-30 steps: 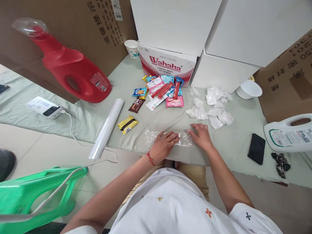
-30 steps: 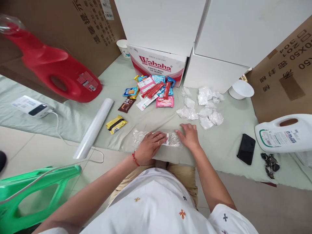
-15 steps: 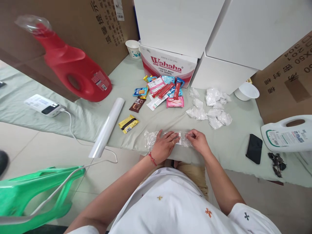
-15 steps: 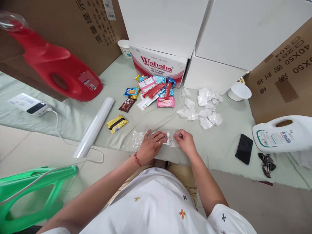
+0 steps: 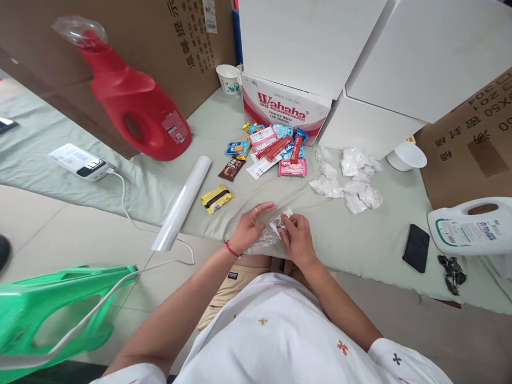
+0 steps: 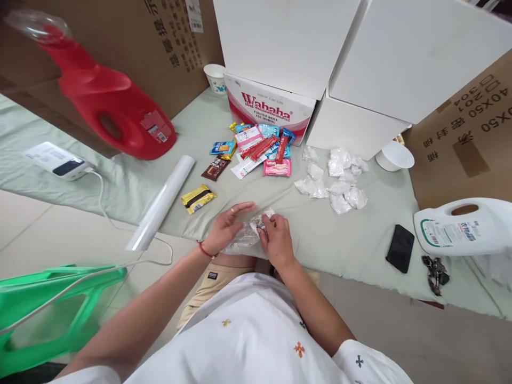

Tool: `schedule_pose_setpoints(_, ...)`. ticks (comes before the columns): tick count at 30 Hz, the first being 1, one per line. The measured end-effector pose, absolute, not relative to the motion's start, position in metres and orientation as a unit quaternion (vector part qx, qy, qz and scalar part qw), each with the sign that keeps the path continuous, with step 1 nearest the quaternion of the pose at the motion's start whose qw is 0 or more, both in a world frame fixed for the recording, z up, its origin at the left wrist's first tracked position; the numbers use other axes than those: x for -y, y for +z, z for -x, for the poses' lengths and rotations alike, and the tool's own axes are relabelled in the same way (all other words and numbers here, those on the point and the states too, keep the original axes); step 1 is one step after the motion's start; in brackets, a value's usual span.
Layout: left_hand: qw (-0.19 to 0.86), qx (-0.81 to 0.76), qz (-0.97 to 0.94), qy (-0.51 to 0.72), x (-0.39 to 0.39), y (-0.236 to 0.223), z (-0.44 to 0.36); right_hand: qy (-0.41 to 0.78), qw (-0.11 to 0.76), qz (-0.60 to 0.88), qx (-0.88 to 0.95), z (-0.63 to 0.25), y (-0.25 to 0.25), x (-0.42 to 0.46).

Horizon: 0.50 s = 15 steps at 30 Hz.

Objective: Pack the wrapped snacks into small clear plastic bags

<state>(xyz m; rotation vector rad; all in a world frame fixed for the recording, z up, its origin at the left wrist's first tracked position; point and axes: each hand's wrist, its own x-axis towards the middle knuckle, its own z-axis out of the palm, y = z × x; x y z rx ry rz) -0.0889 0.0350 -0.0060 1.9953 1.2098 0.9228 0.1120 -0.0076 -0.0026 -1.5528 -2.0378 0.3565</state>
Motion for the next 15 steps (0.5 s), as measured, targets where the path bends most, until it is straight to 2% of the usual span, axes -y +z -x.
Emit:
schedule_pose_setpoints(4,0.138,-0.608,-0.727,0.288,-0.026,-0.009,0.104,0.083,0.221,0.585,0.776,-0.110,-0.007,0.013)
schedule_pose_setpoints(8,0.119,-0.594,-0.772,0.192,0.007,-0.006,0.093,0.050,0.222,0.583,0.780,-0.106,-0.008,0.014)
schedule_pose_setpoints(11,0.195,-0.622,-0.743,0.152,0.024,0.011,0.087,0.031,0.228,0.580,0.782,-0.105,-0.009,0.016)
schedule_pose_setpoints(15,0.450,-0.636,-0.593,0.201,0.012,0.038,0.083,0.032,0.254,0.565,0.784,-0.108,-0.008,0.018)
